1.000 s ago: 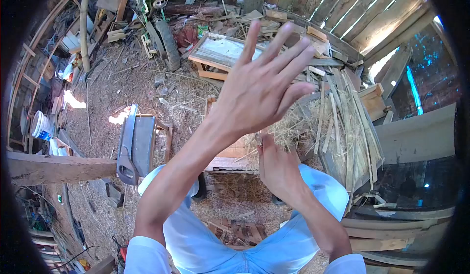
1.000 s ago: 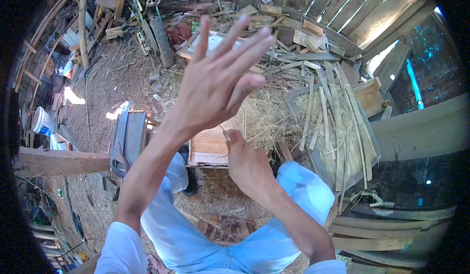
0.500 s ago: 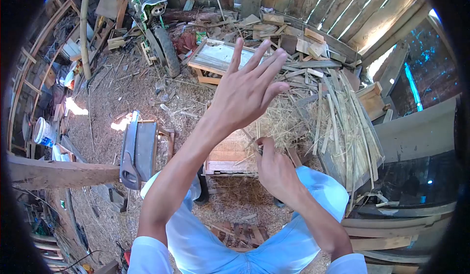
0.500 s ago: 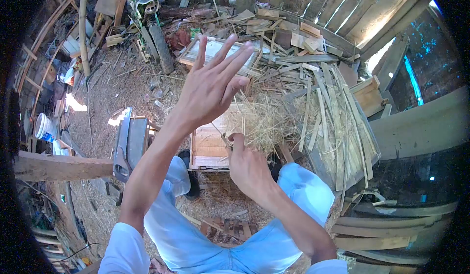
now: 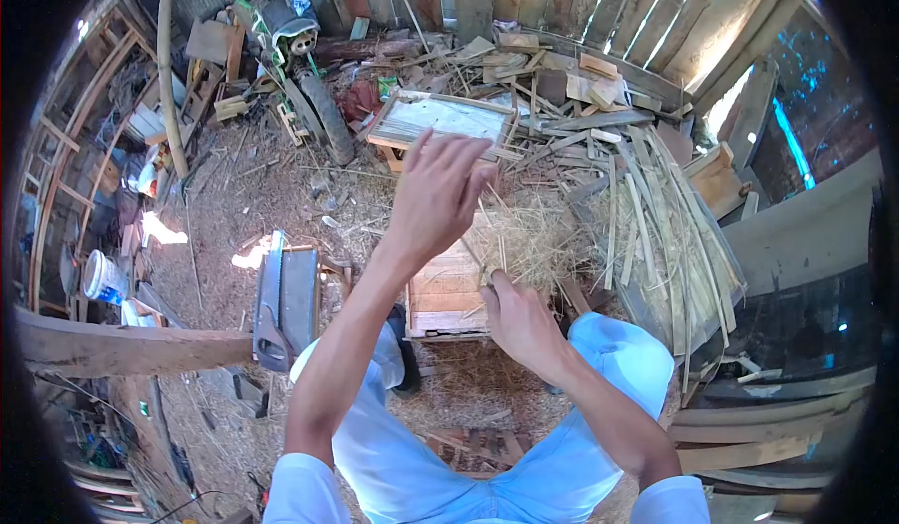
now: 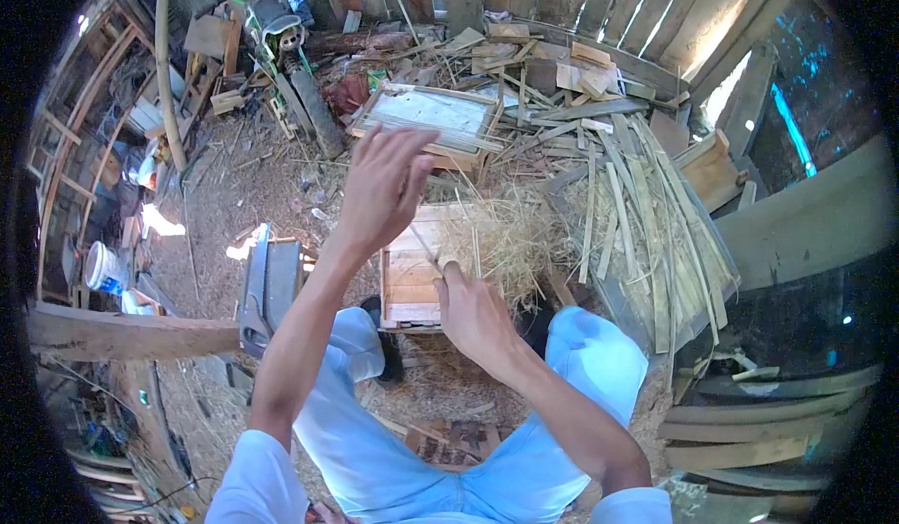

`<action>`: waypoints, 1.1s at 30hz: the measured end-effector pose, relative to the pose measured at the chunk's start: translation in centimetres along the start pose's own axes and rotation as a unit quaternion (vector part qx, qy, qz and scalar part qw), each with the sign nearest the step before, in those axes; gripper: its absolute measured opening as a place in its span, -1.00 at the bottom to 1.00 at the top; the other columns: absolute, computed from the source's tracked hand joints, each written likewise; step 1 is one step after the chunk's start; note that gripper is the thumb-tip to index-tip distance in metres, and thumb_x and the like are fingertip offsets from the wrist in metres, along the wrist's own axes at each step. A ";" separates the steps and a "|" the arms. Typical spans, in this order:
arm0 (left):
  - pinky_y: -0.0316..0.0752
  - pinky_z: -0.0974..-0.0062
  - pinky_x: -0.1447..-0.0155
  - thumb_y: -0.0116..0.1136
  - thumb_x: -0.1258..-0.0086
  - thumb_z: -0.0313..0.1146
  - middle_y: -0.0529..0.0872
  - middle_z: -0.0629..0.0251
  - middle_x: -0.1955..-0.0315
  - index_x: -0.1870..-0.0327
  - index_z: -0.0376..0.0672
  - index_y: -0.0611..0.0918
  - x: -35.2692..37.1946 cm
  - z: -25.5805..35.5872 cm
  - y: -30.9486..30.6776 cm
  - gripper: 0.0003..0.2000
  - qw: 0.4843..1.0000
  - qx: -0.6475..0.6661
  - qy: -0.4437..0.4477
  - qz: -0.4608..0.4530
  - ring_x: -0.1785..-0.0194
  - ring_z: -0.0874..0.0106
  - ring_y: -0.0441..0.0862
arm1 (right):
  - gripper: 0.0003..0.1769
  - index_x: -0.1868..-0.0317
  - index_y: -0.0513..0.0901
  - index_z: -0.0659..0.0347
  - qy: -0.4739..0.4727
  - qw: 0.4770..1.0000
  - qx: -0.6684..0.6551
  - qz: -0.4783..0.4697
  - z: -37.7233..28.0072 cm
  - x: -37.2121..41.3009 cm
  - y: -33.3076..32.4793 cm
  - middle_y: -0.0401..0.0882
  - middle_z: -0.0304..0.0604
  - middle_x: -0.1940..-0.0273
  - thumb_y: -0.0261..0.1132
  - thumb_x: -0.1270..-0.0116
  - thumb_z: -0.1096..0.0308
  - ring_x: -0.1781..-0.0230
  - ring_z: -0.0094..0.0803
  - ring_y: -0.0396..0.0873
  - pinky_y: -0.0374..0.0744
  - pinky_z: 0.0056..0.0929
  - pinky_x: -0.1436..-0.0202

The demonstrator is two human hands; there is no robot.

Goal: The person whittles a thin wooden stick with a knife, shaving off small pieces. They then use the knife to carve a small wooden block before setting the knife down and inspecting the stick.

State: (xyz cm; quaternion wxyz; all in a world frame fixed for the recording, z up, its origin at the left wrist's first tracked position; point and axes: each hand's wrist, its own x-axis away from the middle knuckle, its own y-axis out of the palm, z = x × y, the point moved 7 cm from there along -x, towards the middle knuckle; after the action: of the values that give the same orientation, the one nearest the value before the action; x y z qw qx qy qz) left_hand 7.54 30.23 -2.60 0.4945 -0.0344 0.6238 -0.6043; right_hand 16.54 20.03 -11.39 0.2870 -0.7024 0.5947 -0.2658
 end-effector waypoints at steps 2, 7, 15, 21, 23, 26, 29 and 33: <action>0.41 0.30 0.09 0.22 -0.24 -0.48 0.64 0.24 0.32 0.12 -0.23 0.58 1.3 1.1 -3.2 -0.80 0.991 0.097 -0.059 0.066 0.27 0.31 0.56 | -0.73 0.26 0.36 0.41 0.032 0.999 -0.005 0.009 0.3 0.3 -0.1 0.50 0.34 0.60 0.02 -0.42 0.29 0.48 0.28 0.55 0.50 0.12 0.41; 0.49 0.45 0.28 0.30 -0.16 -0.52 0.67 0.22 0.33 0.19 -0.25 0.63 7.8 2.9 -1.6 -0.80 0.968 0.210 -0.139 -0.014 0.38 0.40 0.61 | -0.72 0.26 0.36 0.46 0.037 0.998 -0.051 0.021 0.6 1.0 0.8 0.51 0.35 0.57 0.02 -0.41 0.32 0.46 0.28 0.56 0.50 0.11 0.40; 0.60 0.55 0.19 0.28 -0.17 -0.57 0.70 0.20 0.38 0.24 -0.28 0.64 11.3 4.2 -1.9 -0.86 0.945 0.245 -0.216 0.004 0.29 0.43 0.71 | -0.74 0.17 0.33 0.42 0.061 0.997 -0.053 0.021 -0.4 3.2 2.6 0.51 0.34 0.55 0.02 -0.43 0.32 0.43 0.29 0.54 0.46 0.10 0.40; 0.61 0.53 0.25 0.25 -0.21 -0.56 0.70 0.18 0.38 0.27 -0.29 0.62 11.5 4.8 -2.2 -0.90 0.954 0.222 -0.200 0.027 0.33 0.38 0.71 | -0.75 0.16 0.34 0.40 0.069 0.984 -0.150 0.071 -0.3 4.4 3.7 0.54 0.35 0.49 -0.01 -0.45 0.30 0.37 0.26 0.56 0.46 0.11 0.37; 0.61 0.54 0.26 0.25 -0.21 -0.56 0.70 0.18 0.38 0.27 -0.29 0.62 11.9 4.7 -2.0 -0.90 0.956 0.215 -0.198 0.024 0.33 0.40 0.71 | -0.75 0.12 0.33 0.39 0.098 0.978 -0.181 0.045 0.6 4.4 4.9 0.54 0.34 0.48 -0.01 -0.45 0.31 0.33 0.26 0.55 0.45 0.11 0.32; 0.61 0.55 0.29 0.26 -0.21 -0.55 0.71 0.20 0.39 0.29 -0.28 0.63 12.5 3.7 -1.9 -0.91 0.950 0.216 -0.222 0.029 0.35 0.42 0.71 | -0.77 0.14 0.34 0.39 0.053 0.970 -0.224 0.080 -0.1 4.6 5.1 0.54 0.31 0.51 -0.01 -0.44 0.34 0.38 0.27 0.55 0.46 0.11 0.37; 0.61 0.55 0.29 0.26 -0.21 -0.56 0.71 0.20 0.38 0.28 -0.28 0.63 12.8 3.7 -1.8 -0.91 0.955 0.206 -0.211 0.029 0.37 0.42 0.70 | -0.77 0.19 0.32 0.40 0.073 0.982 -0.155 0.084 -1.3 5.6 4.1 0.53 0.29 0.55 -0.03 -0.45 0.33 0.45 0.23 0.57 0.48 0.06 0.45; 0.61 0.56 0.29 0.28 -0.19 -0.56 0.71 0.21 0.36 0.28 -0.27 0.63 12.8 4.3 -1.9 -0.90 0.955 0.212 -0.204 0.027 0.38 0.43 0.70 | -0.77 0.21 0.29 0.43 0.085 0.990 -0.096 0.057 -0.7 5.9 4.8 0.55 0.30 0.53 -0.08 -0.43 0.36 0.44 0.19 0.60 0.55 0.05 0.43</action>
State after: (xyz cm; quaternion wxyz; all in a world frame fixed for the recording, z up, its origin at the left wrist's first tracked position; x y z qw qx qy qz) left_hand 2.80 18.45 -7.56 0.6230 -0.0348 0.3681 -0.6893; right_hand 13.67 13.52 -14.13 0.1813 -0.6664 0.6789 -0.2493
